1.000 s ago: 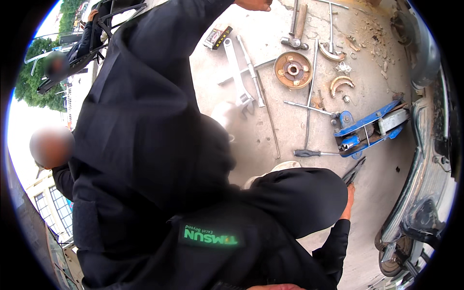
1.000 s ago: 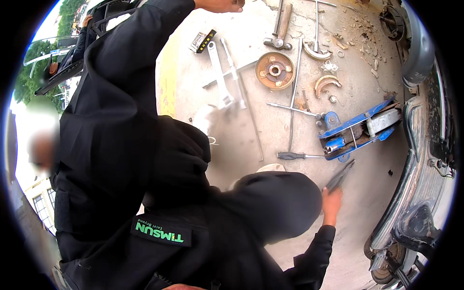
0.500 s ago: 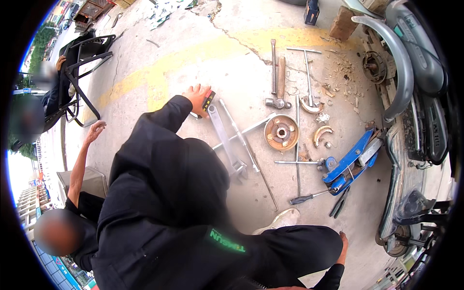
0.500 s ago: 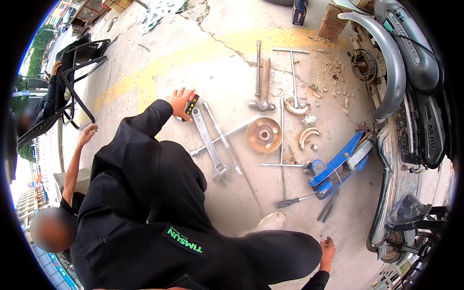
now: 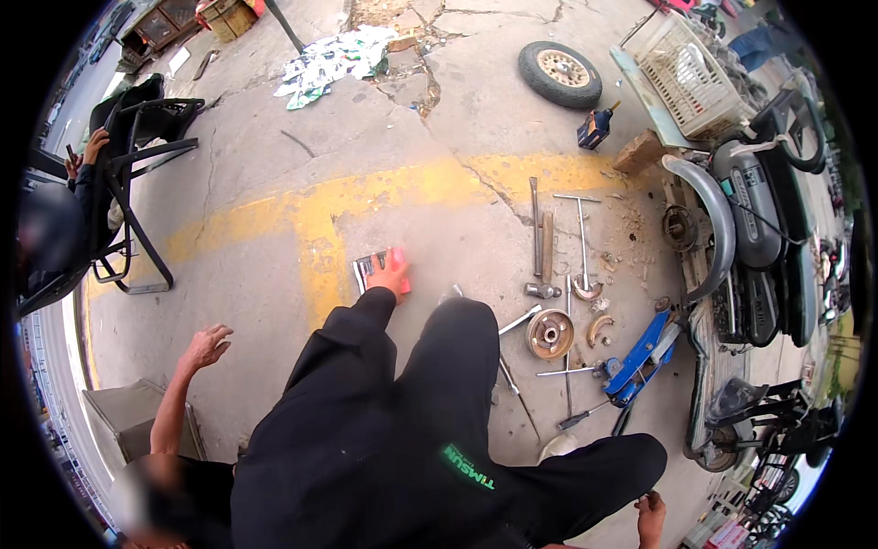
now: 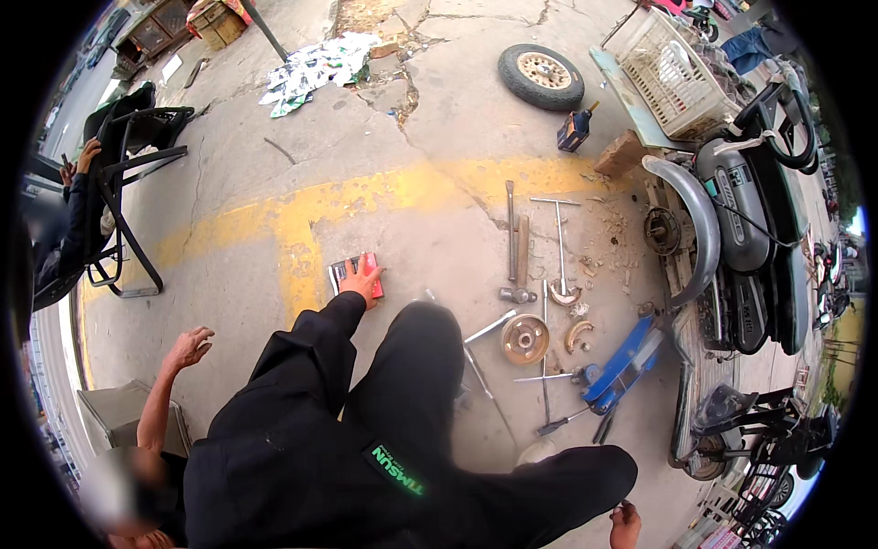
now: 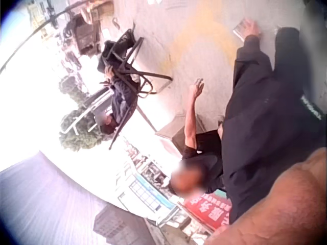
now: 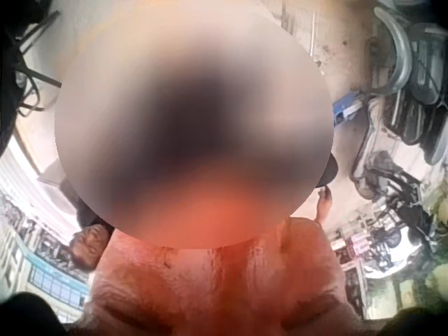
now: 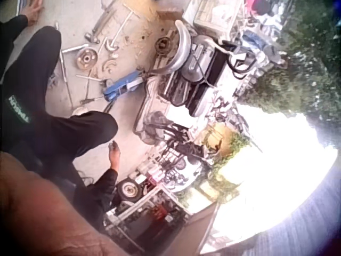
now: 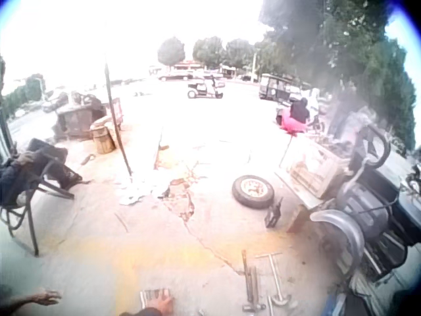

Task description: The person works on the rear wheel assembly of a three-wheeled vehicle, using a hammer and pliers to remove and install brake components. They manipulate the brake drum, brake shoes, and retaining clips, securing the assembly with a wrench and hammer.

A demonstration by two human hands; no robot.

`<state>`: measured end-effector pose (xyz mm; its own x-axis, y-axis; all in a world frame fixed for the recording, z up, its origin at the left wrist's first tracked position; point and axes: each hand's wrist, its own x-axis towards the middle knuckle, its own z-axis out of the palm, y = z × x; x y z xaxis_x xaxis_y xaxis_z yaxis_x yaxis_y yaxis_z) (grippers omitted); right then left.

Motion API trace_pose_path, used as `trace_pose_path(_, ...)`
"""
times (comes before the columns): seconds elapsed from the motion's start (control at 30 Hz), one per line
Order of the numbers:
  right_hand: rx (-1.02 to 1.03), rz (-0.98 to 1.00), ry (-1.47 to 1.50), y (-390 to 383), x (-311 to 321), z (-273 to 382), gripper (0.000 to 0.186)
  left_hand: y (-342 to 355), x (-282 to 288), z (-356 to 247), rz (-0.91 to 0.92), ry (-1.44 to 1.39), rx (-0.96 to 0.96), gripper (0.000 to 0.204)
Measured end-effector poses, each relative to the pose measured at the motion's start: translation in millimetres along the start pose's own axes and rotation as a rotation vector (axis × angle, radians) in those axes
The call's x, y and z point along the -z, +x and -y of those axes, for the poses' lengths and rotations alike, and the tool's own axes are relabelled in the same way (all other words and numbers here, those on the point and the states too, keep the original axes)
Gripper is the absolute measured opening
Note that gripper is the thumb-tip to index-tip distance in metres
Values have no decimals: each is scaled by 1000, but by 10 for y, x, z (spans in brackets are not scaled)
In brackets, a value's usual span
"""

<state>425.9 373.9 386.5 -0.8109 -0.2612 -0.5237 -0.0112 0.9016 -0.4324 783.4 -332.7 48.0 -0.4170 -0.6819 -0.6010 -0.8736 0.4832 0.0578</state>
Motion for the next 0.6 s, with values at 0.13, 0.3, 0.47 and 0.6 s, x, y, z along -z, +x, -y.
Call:
trace_pose_path(0.13,56,234,-182,63,-138,1056,32,-346,-621,475,19,28,-32,81)
trace_pose_path(0.3,234,123,-811,396,695,998,38,-503,-1349,777,-126,1,-98,71)
trace_pose_path(0.47,274,-162,-647,686,1077,2671,38,-1067,-1067,1827,-122,34,-163,55)
trace_pose_path(0.6,519,-265,-863,1173,959,4220,37,-2592,-59,4184,-61,72,-218,44)
